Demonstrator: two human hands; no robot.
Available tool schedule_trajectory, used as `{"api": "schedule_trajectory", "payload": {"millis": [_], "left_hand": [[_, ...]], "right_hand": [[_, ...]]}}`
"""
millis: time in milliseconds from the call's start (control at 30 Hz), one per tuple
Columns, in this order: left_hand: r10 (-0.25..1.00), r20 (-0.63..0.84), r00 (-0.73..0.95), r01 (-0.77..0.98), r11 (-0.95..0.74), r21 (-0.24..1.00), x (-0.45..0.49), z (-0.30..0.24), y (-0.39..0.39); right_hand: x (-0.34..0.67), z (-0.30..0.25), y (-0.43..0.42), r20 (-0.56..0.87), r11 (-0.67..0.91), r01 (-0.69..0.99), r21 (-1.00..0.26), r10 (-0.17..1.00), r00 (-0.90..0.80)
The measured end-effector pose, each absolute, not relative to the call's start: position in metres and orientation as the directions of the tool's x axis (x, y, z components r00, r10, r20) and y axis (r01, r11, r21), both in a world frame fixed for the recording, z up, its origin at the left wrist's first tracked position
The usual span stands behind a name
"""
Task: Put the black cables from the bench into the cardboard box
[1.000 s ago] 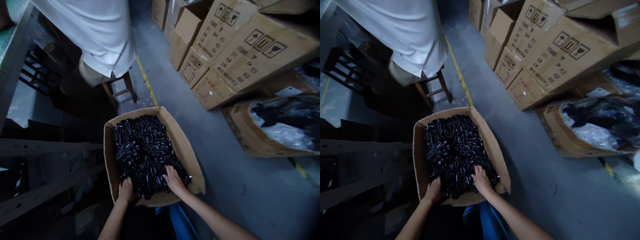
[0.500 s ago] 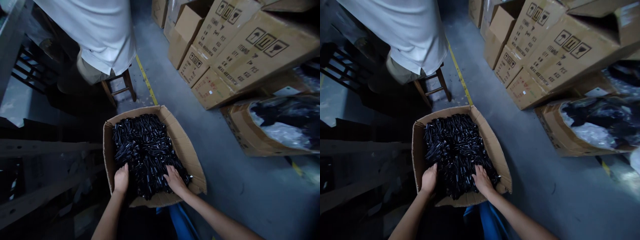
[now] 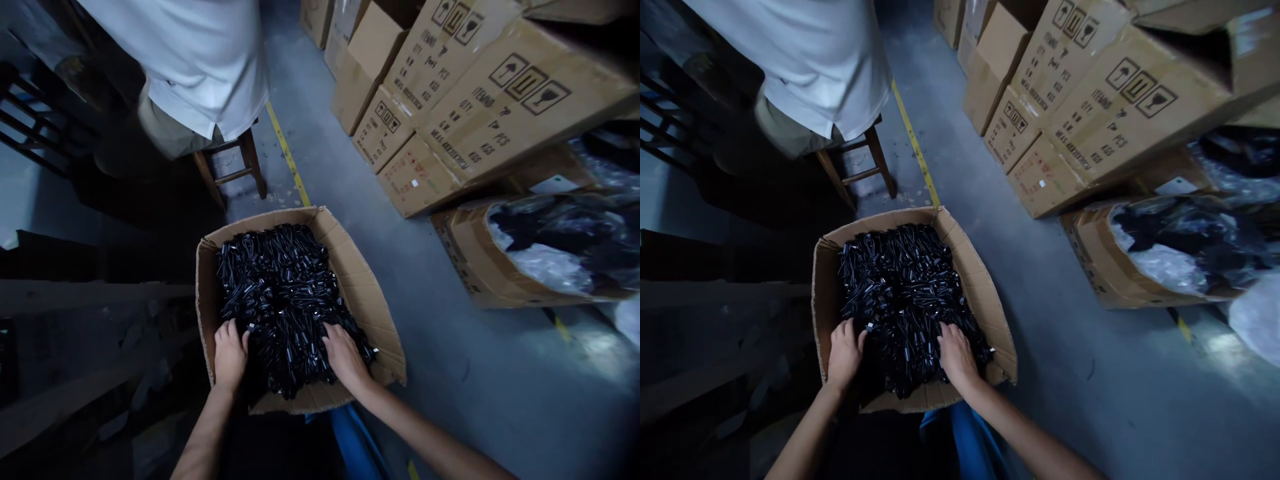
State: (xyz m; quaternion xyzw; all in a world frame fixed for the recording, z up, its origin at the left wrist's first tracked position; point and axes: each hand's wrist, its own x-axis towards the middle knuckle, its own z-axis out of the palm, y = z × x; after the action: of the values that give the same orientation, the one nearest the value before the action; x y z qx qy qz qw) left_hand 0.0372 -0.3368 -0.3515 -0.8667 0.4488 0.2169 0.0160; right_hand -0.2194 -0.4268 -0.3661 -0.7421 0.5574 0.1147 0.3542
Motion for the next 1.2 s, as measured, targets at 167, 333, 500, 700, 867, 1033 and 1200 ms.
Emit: {"api": "schedule_trajectory", "payload": {"millis": [167, 333, 500, 700, 867, 1033, 1200], "left_hand": [[-0.766, -0.356, 0.536, -0.806, -0.589, 0.052, 0.025, -0.362, -0.328], [-0.78, -0.371, 0.503, -0.857, -0.507, -0.097, 0.032, -0.352, -0.331], [-0.791, -0.379, 0.48, -0.875, -0.464, -0.139, 0.021, -0.335, -0.329], [-0.923, -0.313, 0.224, -0.966, -0.253, 0.055, -0.005, -0.332, -0.336], [-0.902, -0.43, -0.026, -0.985, -0.051, 0.166, -0.016, -0.349, -0.337], [-0.894, -0.447, 0.007, -0.986, -0.082, 0.148, -0.015, -0.355, -0.342], [-0.9, -0.434, 0.021, -0.984, -0.095, 0.148, -0.014, -0.36, -0.338]], "right_hand": [[-0.169, -0.38, -0.429, -0.589, -0.101, -0.938, -0.332, -0.754, 0.289], [-0.136, -0.39, -0.428, -0.649, -0.103, -0.967, -0.234, -0.723, 0.235], [-0.14, -0.377, -0.426, -0.665, -0.183, -0.955, -0.234, -0.686, 0.295], [-0.137, -0.374, -0.409, -0.679, -0.225, -0.955, -0.191, -0.672, 0.294], [-0.122, -0.384, -0.419, -0.706, -0.18, -0.971, -0.156, -0.668, 0.237], [-0.136, -0.37, -0.441, -0.693, -0.151, -0.966, -0.21, -0.674, 0.256], [-0.155, -0.352, -0.427, -0.649, -0.196, -0.922, -0.333, -0.662, 0.375]]}}
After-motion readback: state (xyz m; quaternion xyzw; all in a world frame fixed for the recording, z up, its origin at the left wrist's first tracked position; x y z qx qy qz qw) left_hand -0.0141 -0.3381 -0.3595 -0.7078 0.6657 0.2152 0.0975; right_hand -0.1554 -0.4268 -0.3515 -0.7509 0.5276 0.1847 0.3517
